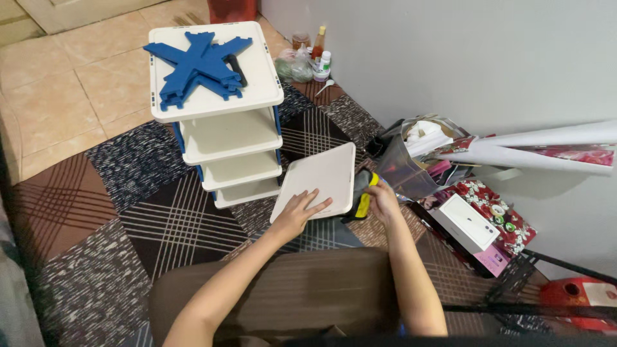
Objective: The person wipes blue plastic connectors and white shelves with a cloth, then uses a screwdriver to attach the connectors to the shelves, assembling a small plastic shelving unit.
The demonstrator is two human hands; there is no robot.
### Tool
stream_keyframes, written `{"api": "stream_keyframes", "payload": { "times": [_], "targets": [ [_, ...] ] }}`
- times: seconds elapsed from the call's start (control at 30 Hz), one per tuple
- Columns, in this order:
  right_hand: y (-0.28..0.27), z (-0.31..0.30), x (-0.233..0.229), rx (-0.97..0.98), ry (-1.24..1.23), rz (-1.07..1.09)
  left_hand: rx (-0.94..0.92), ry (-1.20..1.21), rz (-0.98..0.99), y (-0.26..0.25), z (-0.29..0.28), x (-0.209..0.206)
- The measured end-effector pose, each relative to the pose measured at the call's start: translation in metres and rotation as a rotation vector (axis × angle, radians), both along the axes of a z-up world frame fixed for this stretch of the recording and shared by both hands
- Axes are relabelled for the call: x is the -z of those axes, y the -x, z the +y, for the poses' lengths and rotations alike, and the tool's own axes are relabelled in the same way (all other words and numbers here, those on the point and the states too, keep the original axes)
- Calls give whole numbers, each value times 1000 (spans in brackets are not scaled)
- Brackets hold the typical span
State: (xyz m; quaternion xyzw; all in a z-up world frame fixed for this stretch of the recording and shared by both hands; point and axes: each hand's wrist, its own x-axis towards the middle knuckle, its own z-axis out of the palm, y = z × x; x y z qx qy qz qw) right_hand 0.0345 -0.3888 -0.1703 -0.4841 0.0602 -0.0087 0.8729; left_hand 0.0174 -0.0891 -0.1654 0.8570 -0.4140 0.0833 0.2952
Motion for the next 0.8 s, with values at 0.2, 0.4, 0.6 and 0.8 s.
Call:
{"api": "stream_keyframes", "payload": {
  "times": [0.2, 0.4, 0.6, 0.8],
  "targets": [
    [-24, -16, 13, 466, 213, 60, 10, -228, -86, 3, -5, 53],
    [-58, -42, 13, 438, 171, -29, 110, -475, -241, -15, 24, 102],
    [-133, -34, 17, 369, 506, -17, 162, -771, -214, -24, 30, 144],
    [-195, -18, 32, 435, 202, -88, 97, -825, -202, -44, 38, 163]
  ]
}}
